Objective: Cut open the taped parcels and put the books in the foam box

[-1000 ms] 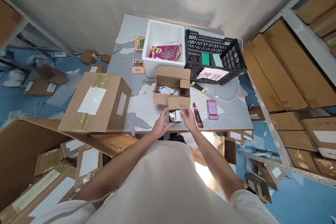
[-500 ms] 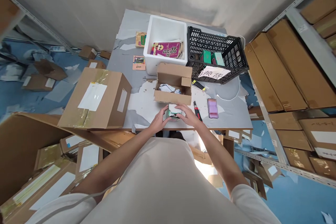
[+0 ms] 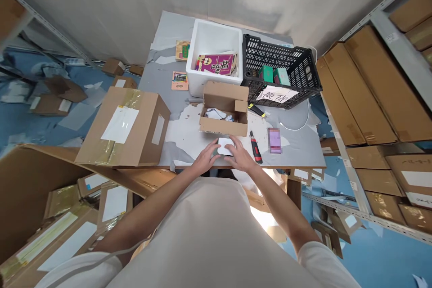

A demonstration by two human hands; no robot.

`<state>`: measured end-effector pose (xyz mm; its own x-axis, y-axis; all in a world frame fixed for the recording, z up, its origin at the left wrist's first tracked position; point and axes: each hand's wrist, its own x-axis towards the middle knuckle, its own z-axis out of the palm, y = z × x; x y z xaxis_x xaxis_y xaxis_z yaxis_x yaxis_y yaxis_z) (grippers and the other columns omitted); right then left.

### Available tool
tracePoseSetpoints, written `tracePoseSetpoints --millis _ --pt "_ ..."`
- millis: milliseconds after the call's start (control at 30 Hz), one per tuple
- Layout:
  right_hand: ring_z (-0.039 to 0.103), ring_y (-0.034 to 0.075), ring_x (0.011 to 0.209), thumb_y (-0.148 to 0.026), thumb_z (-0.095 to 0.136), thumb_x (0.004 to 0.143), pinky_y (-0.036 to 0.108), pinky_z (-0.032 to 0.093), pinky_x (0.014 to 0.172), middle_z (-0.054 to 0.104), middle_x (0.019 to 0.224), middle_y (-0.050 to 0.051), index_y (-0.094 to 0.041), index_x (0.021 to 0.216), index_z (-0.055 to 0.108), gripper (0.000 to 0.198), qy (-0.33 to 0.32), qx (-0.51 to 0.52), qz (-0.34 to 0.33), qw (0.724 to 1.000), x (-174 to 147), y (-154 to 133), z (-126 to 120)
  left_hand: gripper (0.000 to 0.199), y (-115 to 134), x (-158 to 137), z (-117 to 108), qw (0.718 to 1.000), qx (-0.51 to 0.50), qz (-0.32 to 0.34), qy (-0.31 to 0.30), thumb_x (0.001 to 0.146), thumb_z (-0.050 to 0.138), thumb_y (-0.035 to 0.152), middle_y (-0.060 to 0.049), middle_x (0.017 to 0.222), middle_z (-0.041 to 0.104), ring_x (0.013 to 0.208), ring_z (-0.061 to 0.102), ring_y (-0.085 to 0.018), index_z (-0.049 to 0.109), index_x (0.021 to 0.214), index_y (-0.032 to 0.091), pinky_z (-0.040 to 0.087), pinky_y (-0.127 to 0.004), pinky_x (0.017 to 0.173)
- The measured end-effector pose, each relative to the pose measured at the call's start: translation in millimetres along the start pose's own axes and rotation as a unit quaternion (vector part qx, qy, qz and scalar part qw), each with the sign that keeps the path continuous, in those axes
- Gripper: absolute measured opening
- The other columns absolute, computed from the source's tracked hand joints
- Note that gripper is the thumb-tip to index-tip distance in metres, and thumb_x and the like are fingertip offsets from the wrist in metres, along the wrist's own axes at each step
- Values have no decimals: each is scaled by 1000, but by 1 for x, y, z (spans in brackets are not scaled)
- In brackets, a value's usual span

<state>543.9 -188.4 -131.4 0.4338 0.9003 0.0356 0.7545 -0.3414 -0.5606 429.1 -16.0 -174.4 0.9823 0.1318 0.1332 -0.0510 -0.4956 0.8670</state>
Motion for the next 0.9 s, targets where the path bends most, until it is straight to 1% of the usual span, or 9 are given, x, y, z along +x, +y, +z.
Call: tracePoseSetpoints --millis 100,167,267,367,467,567,667,733,900 --pt "30 33 132 -45 68 72 49 41 96 28 139 20 -19 119 49 57 -8 37 -1 999 -2 6 3 33 4 -1 -6 999 29 15 -21 90 42 31 -13 142 41 131 40 -22 48 121 22 39 -45 104" --pt "35 30 129 -37 70 72 47 42 96 33 135 18 -20 117 50 52 1 59 4 998 -2 11 5 36 6 0 -15 998 43 28 -28 89 44 33 -12 141 43 129 42 -22 48 123 22 40 -44 103" --pt "44 27 122 -25 67 73 44 43 95 39 128 16 -21 114 52 44 19 72 6 997 0 17 8 37 2 8 -35 994 97 41 40 87 48 34 -11 137 47 128 43 -22 49 122 22 39 -43 104" --pt "49 25 115 -21 66 70 41 44 94 43 124 13 -21 110 54 42 38 69 5 997 3 17 11 35 -11 30 -56 973 193 33 120 85 48 31 -13 137 46 134 34 -25 52 118 20 33 -47 107" --pt "50 24 112 -22 65 68 41 46 92 46 121 9 -26 108 56 42 42 56 13 997 6 14 12 40 -28 63 -69 962 261 18 73 83 51 31 -14 141 41 137 26 -32 52 121 21 27 -57 106" --pt "52 23 108 -25 65 68 41 48 89 48 120 7 -29 107 56 41 54 58 21 997 6 8 1 45 -41 88 -71 958 285 8 11 78 55 28 -15 136 47 134 30 -36 52 123 22 29 -60 103" --pt "54 23 105 -27 65 68 38 50 85 48 116 8 -28 107 56 39 113 84 16 990 -2 1 -32 46 -47 96 -66 955 295 18 14 76 56 26 -15 125 53 132 33 -36 52 122 21 32 -56 103" --pt "55 23 103 -27 66 68 36 52 79 49 113 9 -26 106 56 39 172 100 10 980 -12 -1 -71 46 -48 95 -63 956 290 32 28 77 55 24 -14 119 54 131 33 -35 51 122 20 33 -54 105" --pt "56 25 94 -31 68 68 40 50 75 53 100 8 -24 106 52 41 386 59 10 921 -16 19 -212 45 -51 89 -56 957 280 47 60 79 50 20 -12 117 52 132 30 -33 49 124 21 35 -54 105"
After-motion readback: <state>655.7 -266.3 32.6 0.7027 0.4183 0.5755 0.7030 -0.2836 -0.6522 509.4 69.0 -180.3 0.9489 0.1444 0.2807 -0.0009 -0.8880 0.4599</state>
